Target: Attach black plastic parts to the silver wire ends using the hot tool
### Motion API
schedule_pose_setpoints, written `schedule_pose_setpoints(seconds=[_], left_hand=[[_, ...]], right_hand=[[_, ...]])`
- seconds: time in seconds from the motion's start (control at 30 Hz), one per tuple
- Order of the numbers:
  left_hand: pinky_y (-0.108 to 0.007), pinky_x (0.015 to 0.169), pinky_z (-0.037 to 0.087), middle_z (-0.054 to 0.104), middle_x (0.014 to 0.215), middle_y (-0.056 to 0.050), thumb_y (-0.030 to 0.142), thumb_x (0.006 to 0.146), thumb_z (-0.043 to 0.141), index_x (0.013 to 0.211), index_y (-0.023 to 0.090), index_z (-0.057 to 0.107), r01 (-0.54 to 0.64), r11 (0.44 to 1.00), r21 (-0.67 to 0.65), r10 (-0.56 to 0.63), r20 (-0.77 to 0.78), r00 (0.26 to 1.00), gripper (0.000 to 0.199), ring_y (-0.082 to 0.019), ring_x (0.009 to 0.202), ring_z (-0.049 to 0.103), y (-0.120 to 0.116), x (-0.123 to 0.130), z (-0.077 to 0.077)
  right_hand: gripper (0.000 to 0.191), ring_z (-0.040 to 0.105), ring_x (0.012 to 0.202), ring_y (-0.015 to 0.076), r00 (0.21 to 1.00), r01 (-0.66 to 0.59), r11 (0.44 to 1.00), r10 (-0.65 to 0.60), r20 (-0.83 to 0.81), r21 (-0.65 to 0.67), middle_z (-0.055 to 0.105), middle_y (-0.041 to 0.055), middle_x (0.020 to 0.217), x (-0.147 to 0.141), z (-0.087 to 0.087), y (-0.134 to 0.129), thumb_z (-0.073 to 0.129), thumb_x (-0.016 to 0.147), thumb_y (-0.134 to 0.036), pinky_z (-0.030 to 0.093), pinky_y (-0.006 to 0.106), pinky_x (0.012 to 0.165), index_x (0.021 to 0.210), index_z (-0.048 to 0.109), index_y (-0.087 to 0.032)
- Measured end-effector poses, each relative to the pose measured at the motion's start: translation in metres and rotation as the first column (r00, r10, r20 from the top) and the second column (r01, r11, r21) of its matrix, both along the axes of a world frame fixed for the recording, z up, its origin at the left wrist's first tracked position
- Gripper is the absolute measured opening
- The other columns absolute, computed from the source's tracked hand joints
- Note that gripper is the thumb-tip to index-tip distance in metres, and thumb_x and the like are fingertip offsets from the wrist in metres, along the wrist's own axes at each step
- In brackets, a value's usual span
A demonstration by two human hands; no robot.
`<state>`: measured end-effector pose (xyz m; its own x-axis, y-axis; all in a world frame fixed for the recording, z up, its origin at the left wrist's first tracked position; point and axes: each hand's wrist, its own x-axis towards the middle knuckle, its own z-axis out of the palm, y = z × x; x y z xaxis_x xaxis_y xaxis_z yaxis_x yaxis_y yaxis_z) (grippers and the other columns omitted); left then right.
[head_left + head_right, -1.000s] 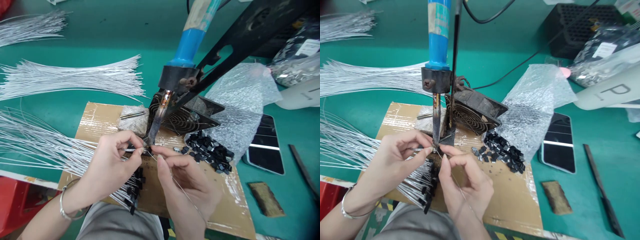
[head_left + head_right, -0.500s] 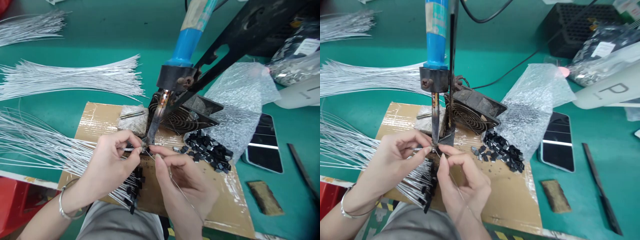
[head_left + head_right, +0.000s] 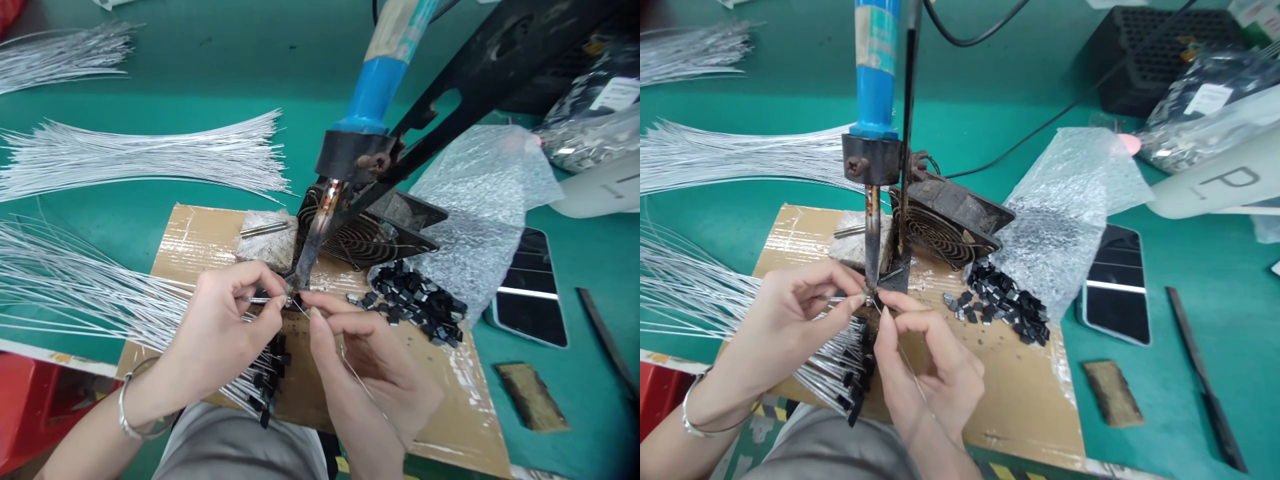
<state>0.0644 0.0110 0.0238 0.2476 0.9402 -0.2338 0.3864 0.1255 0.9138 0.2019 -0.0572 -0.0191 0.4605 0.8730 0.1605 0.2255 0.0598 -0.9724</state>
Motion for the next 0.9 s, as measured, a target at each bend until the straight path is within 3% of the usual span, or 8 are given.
schedule_pose_setpoints(seconds=[0.27,0.9], left_hand=[[-0.033,0.064,0.047,0.077,0.085,-0.010,0.023,0.083,0.063,0.078,0.018,0.068,0.000,1.000,0.000,0.000,-0.018,1.000,0.009,-0.024,0.080,0.070,-0.0001,-0.0001,0.0008],[-0.032,0.063,0.046,0.077,0.084,-0.007,0.021,0.083,0.064,0.078,0.018,0.069,0.006,1.000,-0.008,-0.006,0.002,1.000,0.007,-0.022,0.080,0.069,0.0009,-0.0002,-0.0009]], right_hand=[[0.019,0.081,0.084,0.0188,1.000,0.013,1.000,-0.013,0.005,0.013,0.085,0.0052,0.100,-0.0009,-0.0002,0.0018,0.076,0.093,-0.021,0.061,0.028,0.071,0.077,0.067,-0.023],[0.016,0.081,0.088,0.0165,1.000,-0.002,0.999,0.003,-0.013,0.044,0.085,0.0015,0.102,-0.0009,-0.0040,0.0028,0.076,0.092,-0.017,0.062,0.027,0.079,0.079,0.069,-0.024]])
